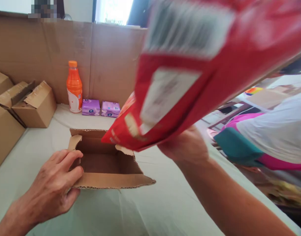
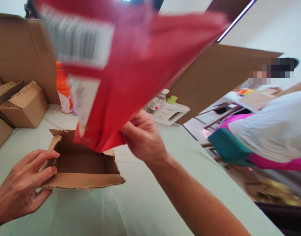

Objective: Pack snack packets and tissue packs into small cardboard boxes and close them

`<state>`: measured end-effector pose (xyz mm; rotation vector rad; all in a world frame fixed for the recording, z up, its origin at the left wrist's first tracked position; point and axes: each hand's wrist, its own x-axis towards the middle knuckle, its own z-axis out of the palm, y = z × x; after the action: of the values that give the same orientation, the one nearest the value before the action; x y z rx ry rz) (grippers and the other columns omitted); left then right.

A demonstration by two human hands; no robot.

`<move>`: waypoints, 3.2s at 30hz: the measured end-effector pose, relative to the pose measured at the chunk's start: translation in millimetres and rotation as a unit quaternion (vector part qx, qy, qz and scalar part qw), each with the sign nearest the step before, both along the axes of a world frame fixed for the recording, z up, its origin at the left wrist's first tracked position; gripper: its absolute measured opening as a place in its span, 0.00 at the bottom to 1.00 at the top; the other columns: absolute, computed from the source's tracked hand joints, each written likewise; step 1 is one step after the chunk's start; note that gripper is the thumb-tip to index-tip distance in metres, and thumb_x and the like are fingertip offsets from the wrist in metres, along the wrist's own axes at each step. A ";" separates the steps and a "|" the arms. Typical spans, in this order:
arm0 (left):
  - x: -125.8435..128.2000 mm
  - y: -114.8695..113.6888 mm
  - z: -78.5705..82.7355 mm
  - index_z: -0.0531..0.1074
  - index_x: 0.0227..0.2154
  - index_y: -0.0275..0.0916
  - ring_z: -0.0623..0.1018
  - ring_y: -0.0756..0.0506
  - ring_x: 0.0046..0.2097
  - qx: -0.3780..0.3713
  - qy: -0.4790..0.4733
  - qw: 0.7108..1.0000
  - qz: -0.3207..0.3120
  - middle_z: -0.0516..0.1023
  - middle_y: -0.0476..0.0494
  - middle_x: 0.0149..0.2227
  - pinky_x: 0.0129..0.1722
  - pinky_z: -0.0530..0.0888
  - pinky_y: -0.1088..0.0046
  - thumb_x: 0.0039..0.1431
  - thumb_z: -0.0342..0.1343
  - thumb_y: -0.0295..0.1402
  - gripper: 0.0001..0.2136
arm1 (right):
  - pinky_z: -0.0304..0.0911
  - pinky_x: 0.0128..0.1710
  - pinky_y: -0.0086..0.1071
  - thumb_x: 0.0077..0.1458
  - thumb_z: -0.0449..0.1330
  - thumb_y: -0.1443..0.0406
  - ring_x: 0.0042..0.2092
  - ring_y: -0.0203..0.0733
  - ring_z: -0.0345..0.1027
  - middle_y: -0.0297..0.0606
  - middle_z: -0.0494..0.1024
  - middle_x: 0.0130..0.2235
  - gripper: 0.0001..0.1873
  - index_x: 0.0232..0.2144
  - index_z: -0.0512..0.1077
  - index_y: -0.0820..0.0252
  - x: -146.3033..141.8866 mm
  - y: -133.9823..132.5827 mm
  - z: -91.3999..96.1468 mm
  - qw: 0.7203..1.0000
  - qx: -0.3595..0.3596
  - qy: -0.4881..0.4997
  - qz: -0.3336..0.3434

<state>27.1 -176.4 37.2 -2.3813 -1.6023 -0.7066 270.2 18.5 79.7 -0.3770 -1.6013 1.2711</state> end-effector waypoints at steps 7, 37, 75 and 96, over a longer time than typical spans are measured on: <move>-5.1 -10.0 3.3 0.73 0.35 0.36 0.75 0.37 0.47 0.036 0.017 0.998 0.043 0.73 0.34 0.51 0.42 0.77 0.57 0.50 0.52 0.20 0.11 | 0.60 0.31 0.29 0.60 0.55 0.67 0.30 0.36 0.68 0.35 0.79 0.29 0.11 0.29 0.76 0.58 -8.0 -26.0 -20.1 0.895 0.197 -0.398 0.036; -16.5 -15.4 -18.7 0.59 0.65 0.42 0.72 0.39 0.62 0.027 -0.107 0.993 0.048 0.59 0.33 0.68 0.59 0.75 0.59 0.64 0.52 0.25 0.26 | 0.74 0.41 0.33 0.66 0.59 0.60 0.42 0.43 0.80 0.41 0.85 0.43 0.12 0.45 0.80 0.55 27.1 -40.9 -10.9 0.880 0.278 -0.374 -0.088; -18.3 -22.7 -54.0 0.70 0.55 0.38 0.70 0.34 0.63 0.060 -0.058 0.994 0.066 0.73 0.32 0.59 0.56 0.79 0.52 0.63 0.58 0.25 0.18 | 0.68 0.62 0.43 0.66 0.55 0.70 0.66 0.48 0.63 0.40 0.67 0.67 0.31 0.68 0.61 0.45 33.7 -39.7 -103.4 0.865 0.317 -0.388 -0.036; -124.3 -70.4 -79.1 0.59 0.66 0.46 0.63 0.27 0.62 0.148 0.025 0.861 0.486 0.63 0.29 0.62 0.56 0.68 0.36 0.64 0.58 0.31 0.28 | 0.54 0.69 0.46 0.64 0.48 0.70 0.71 0.52 0.53 0.59 0.58 0.70 0.34 0.71 0.50 0.73 -333.3 -56.1 -173.3 0.875 0.236 -0.422 0.031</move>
<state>-97.2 -246.8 -41.9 -1.1009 -2.1394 -0.5762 -63.1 -37.6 -93.6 -0.6183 -2.6065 0.7152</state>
